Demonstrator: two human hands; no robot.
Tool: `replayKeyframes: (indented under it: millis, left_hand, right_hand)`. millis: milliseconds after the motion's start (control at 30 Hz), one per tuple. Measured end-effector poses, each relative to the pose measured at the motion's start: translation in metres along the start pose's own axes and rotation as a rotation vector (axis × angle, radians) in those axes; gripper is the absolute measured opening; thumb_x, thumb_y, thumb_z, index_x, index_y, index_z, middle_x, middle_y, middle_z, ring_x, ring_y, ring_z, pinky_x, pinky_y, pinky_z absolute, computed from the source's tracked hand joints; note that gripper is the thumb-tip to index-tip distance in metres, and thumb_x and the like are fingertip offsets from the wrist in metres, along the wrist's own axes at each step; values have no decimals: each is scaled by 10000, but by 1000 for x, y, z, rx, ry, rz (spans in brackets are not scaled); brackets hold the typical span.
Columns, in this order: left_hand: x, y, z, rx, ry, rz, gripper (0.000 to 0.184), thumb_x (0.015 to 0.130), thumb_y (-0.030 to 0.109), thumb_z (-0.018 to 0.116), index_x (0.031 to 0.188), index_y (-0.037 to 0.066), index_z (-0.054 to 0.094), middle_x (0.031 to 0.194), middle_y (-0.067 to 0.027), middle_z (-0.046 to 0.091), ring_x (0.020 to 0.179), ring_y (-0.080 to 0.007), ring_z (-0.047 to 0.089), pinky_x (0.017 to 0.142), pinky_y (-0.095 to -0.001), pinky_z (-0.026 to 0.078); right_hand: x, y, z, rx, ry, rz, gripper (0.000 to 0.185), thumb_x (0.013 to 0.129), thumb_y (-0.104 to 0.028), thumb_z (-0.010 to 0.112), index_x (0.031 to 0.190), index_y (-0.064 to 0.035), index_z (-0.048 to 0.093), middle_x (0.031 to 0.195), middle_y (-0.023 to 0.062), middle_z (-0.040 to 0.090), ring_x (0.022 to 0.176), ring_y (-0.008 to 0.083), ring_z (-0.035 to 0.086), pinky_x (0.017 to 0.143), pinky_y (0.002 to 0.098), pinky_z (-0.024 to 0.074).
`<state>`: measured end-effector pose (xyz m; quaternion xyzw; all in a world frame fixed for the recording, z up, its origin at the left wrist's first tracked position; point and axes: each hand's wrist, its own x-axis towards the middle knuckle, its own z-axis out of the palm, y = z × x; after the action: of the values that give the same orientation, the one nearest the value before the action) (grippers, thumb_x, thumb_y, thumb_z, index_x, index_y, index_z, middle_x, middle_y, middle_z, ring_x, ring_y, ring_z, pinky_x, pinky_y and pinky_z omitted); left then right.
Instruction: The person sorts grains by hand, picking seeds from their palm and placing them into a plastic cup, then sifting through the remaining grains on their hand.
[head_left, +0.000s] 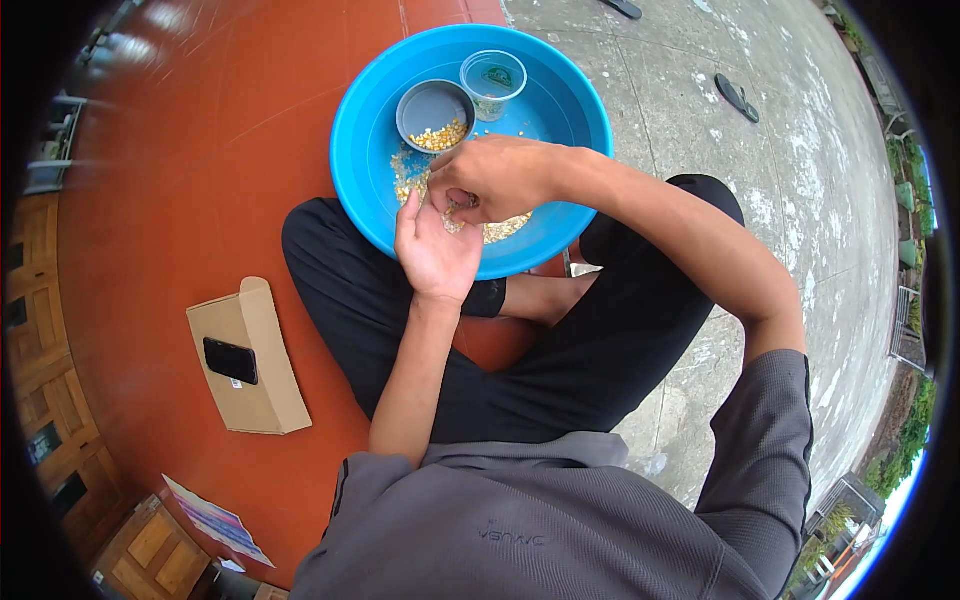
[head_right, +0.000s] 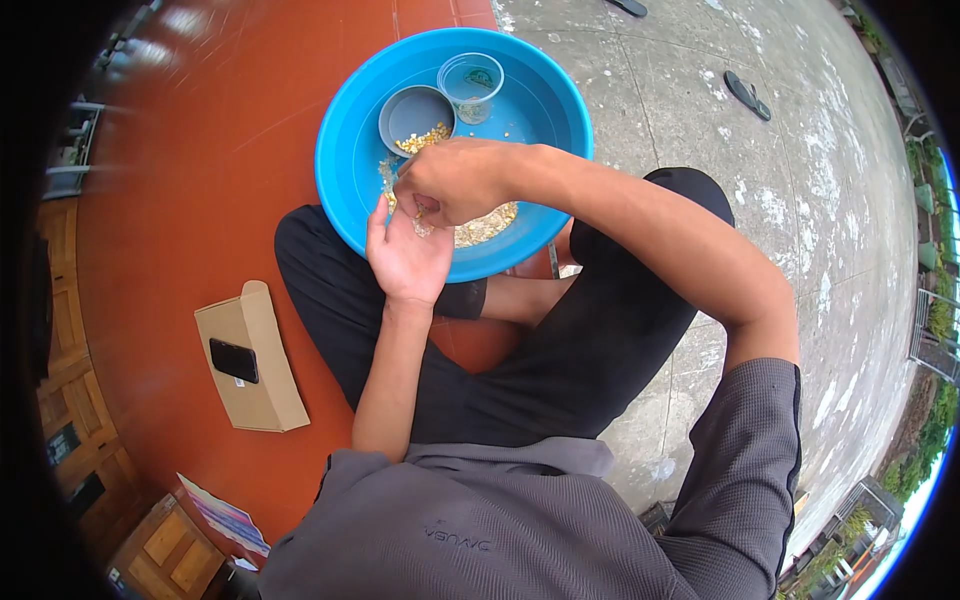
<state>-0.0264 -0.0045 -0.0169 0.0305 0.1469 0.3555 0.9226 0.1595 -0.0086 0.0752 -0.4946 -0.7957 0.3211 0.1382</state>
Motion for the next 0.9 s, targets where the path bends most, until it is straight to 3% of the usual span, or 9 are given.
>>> replayKeyframes:
  millis: [133, 233, 433, 533, 900]
  left_hand:
    - [1, 1, -5, 33, -32, -16, 574, 1129, 415, 564, 1491, -28, 525, 1292, -90, 600, 1191, -184, 536, 1111, -368, 436]
    - [5, 4, -15, -60, -176, -47, 606, 1130, 410, 559, 1515, -53, 495, 1348, -112, 593, 1230, -197, 543, 1165, -380, 420]
    - [-2, -1, 8, 7, -3, 5, 636, 1131, 405, 554, 1556, -57, 449, 1384, -137, 582, 1327, -222, 534, 1255, -422, 384]
    - [1, 0, 6, 3, 23, -1, 590, 1095, 424, 592, 1471, -28, 541, 1319, -114, 587, 1289, -212, 526, 1181, -375, 392]
    - [-3, -1, 8, 56, 56, -4, 606, 1094, 443, 594, 1486, -15, 532, 1369, -120, 557, 1307, -224, 499, 1197, -398, 376]
  right_hand:
    - [1, 3, 3, -25, -19, 13, 163, 888, -149, 819, 993, -38, 762, 959, 118, 766, 929, 350, 750, 801, 499, 572]
    - [2, 5, 1, 4, -32, 34, 145, 880, -150, 819, 977, -51, 774, 901, 122, 782, 903, 349, 761, 794, 495, 572]
    - [1, 6, -2, 81, -48, 55, 191, 894, -145, 829, 917, 14, 725, 889, 125, 736, 842, 345, 718, 755, 483, 537]
    - [1, 7, -4, 99, -42, 18, 171, 888, -118, 821, 912, 17, 717, 878, 124, 723, 816, 336, 706, 747, 474, 534]
    - [0, 12, -3, 46, -11, -78, 117, 879, -55, 777, 883, 24, 691, 866, 125, 703, 779, 328, 681, 707, 462, 524]
